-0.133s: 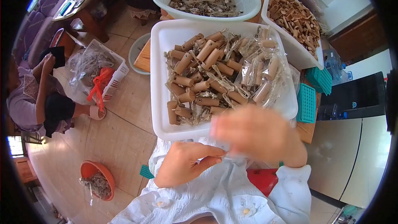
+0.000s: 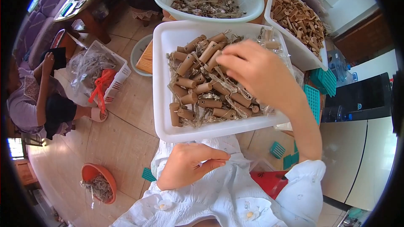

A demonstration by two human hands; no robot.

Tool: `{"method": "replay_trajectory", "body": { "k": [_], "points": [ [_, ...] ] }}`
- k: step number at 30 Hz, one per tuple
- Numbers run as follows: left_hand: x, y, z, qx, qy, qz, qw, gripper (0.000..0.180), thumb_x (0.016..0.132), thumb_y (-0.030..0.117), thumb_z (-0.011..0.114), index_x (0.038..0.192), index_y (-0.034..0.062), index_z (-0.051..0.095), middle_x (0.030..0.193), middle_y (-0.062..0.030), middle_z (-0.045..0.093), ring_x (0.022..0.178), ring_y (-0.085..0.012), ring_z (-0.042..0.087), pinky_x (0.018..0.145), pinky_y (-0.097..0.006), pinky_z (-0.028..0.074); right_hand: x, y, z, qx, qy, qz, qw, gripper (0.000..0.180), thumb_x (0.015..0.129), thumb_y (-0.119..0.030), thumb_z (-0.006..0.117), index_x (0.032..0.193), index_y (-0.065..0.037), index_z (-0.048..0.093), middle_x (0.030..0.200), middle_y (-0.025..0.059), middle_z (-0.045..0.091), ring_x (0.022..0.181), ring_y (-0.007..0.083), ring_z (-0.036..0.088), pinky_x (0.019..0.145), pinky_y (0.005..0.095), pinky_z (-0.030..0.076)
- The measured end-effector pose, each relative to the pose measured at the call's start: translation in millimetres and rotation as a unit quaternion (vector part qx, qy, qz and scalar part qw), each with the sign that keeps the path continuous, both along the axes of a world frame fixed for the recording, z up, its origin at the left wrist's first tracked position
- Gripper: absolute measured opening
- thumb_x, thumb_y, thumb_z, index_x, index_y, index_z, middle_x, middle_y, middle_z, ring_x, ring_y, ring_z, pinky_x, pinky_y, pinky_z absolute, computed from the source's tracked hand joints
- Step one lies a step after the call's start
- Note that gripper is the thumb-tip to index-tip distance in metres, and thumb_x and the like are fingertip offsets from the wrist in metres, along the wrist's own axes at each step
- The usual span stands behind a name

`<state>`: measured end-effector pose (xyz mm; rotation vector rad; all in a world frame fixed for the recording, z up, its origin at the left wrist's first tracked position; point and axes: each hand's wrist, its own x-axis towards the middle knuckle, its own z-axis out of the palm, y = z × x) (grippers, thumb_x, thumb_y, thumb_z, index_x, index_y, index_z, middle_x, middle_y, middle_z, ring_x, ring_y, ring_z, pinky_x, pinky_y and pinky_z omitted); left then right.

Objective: The person packages small wooden cylindrical components by hand, placing them into clear plastic bags.

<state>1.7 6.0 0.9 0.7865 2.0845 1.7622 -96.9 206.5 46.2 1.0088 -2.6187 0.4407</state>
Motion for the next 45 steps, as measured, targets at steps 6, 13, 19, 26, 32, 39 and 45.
{"method": "replay_trajectory", "body": {
  "k": [6,13,19,26,32,39,45],
  "points": [
    [-3.2,0.8,-1.3,0.028,0.000,-0.008,1.000,0.015,0.064,0.004,0.070,0.078,0.0064,0.065,0.070,-0.0047,0.063,0.062,-0.0182,0.060,0.056,-0.026,0.047,-49.4,0.7,-32.3,0.201,0.171,0.006,0.964,0.007,0.069,-0.011,0.053,0.075,-0.010,0.057,0.082,0.0005,0.052,0.086,0.0158,0.051,0.071,0.0294,0.045],
    [-6.3,-2.3,-0.1,0.060,0.019,-0.038,0.997,0.014,0.065,0.004,0.070,0.078,0.0049,0.064,0.071,-0.0047,0.063,0.063,-0.0183,0.060,0.056,-0.027,0.046,-62.0,9.4,-38.5,0.161,0.113,0.027,0.980,0.006,0.071,-0.011,0.055,0.074,-0.009,0.058,0.082,0.0016,0.055,0.079,0.0182,0.054,0.071,0.0312,0.044],
    [-3.3,-5.6,-5.9,0.118,-0.028,0.016,0.993,0.012,0.067,-0.001,0.066,0.079,0.0021,0.064,0.081,-0.0084,0.065,0.066,-0.0179,0.061,0.060,-0.025,0.048,-49.7,23.8,8.0,-0.408,-0.216,-0.089,0.883,0.024,0.083,-0.021,0.056,0.098,-0.002,0.056,0.081,0.0019,0.058,0.075,0.0122,0.059,0.061,0.0240,0.048],
    [0.7,5.2,-7.7,0.225,-0.053,0.102,0.968,0.011,0.062,0.002,0.066,0.069,-0.0050,0.062,0.100,-0.0212,0.059,0.059,-0.0174,0.062,0.051,-0.023,0.046,2.1,6.6,16.6,-0.541,-0.363,-0.003,0.759,0.033,0.084,-0.028,0.055,0.102,-0.001,0.053,0.081,0.0036,0.058,0.072,0.0095,0.058,0.061,0.0206,0.050],
    [6.6,8.7,-7.2,0.166,0.041,0.157,0.973,0.018,0.062,-0.006,0.067,0.078,0.0014,0.064,0.115,-0.0188,0.052,0.069,-0.0153,0.062,0.060,-0.025,0.048,43.7,-15.9,16.3,-0.577,-0.490,0.025,0.653,0.034,0.082,-0.026,0.058,0.103,0.000,0.052,0.081,0.0027,0.057,0.072,0.0097,0.058,0.063,0.0217,0.049],
    [4.4,8.0,-9.0,0.192,-0.077,0.073,0.976,0.014,0.066,-0.003,0.066,0.079,0.0007,0.064,0.099,-0.0168,0.059,0.080,-0.0194,0.061,0.071,-0.030,0.047,54.3,-27.3,1.2,-0.606,-0.499,-0.011,0.619,0.035,0.081,-0.029,0.059,0.102,-0.002,0.051,0.083,0.0021,0.055,0.074,0.0097,0.057,0.062,0.0219,0.049],
    [-1.3,2.7,-15.3,0.378,-0.293,-0.056,0.876,0.009,0.071,0.006,0.065,0.077,-0.0011,0.064,0.077,-0.0114,0.062,0.089,-0.0246,0.056,0.083,-0.035,0.040,54.6,-31.2,-12.0,-0.601,-0.500,-0.019,0.624,0.041,0.078,-0.032,0.063,0.104,-0.003,0.050,0.081,0.0020,0.055,0.073,0.0102,0.057,0.062,0.0216,0.048]
  ]
}}
